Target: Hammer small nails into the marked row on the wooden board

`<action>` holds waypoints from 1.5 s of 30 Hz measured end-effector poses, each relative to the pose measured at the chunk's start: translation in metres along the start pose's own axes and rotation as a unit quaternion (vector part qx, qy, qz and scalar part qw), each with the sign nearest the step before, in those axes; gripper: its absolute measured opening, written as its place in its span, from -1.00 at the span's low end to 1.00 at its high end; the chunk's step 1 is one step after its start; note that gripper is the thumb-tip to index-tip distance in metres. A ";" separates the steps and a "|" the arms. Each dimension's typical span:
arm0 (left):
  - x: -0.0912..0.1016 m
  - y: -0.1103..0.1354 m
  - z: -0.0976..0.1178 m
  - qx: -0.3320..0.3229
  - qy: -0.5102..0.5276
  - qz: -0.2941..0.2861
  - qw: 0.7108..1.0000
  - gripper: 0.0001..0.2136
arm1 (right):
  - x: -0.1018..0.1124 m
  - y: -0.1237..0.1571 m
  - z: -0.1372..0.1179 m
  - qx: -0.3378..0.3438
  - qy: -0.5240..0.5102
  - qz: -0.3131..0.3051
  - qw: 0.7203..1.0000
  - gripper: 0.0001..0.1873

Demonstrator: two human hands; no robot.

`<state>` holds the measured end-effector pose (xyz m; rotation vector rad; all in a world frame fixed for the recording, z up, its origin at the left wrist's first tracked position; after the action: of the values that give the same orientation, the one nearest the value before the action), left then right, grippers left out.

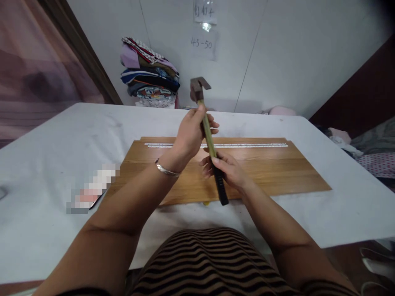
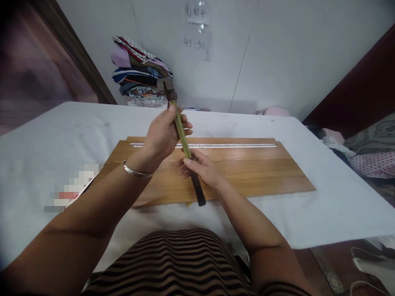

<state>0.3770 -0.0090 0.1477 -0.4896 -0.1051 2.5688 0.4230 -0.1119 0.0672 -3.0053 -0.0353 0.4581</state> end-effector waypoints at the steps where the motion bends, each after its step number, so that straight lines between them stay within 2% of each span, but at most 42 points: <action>1: -0.005 0.003 -0.004 0.005 0.000 -0.006 1.000 -0.65 | -0.003 -0.004 -0.007 0.001 -0.007 -0.012 1.000 -0.54; 3: -0.014 0.010 -0.012 0.009 -0.025 -0.025 0.999 -0.66 | -0.003 -0.011 -0.018 0.009 -0.001 -0.014 1.000 -0.59; 6: -0.019 0.019 -0.020 0.008 -0.102 -0.079 0.992 -0.69 | 0.007 -0.014 -0.033 0.029 0.020 0.030 0.999 -0.72; 9: -0.012 0.028 -0.035 0.026 -0.163 -0.158 0.974 -0.66 | 0.010 -0.007 -0.035 0.003 0.023 0.022 1.000 -0.78; 12: 0.018 0.039 -0.066 0.053 -0.272 -0.197 0.940 -0.67 | 0.017 0.008 -0.030 -0.042 0.004 0.011 0.999 -0.74; 15: 0.057 0.050 -0.096 0.037 -0.410 -0.173 0.895 -0.79 | 0.031 0.023 -0.021 -0.073 0.005 0.031 0.997 -0.75; 18: 0.075 0.063 -0.119 0.018 -0.500 -0.167 0.849 -0.83 | 0.046 0.036 -0.002 -0.109 0.036 0.073 0.991 -0.73; 22: 0.064 0.070 -0.120 -0.052 -0.563 -0.175 0.806 -0.88 | 0.054 0.050 0.027 -0.157 0.054 0.115 0.979 -0.70; 26: 0.049 0.071 -0.124 -0.074 -0.599 -0.192 0.774 -0.90 | 0.055 0.061 0.047 -0.204 0.067 0.137 0.967 -0.66; 33: 0.039 0.073 -0.136 -0.100 -0.622 -0.210 0.748 -0.83 | 0.055 0.063 0.053 -0.219 0.050 0.124 0.967 -0.65; 39: 0.030 0.077 -0.137 -0.115 -0.653 -0.231 0.712 -0.81 | 0.052 0.061 0.061 -0.227 0.027 0.104 0.968 -0.60; 45: 0.030 0.075 -0.140 -0.104 -0.657 -0.237 0.708 -0.80 | 0.053 0.064 0.066 -0.220 0.022 0.099 0.970 -0.57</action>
<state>0.3684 -0.0612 -0.0052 1.2269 -0.8720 1.8647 0.4541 -0.1666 -0.0181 -3.4738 0.1943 0.4508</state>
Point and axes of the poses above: each hand's wrist, its own y-axis away from the middle knuckle, its own x-axis out of the back of the hand, z = x × y, the point moved 9 cm from there along -y, towards the middle knuckle, and after that the axes turned 1 degree about -y, right-handed, at the moved point
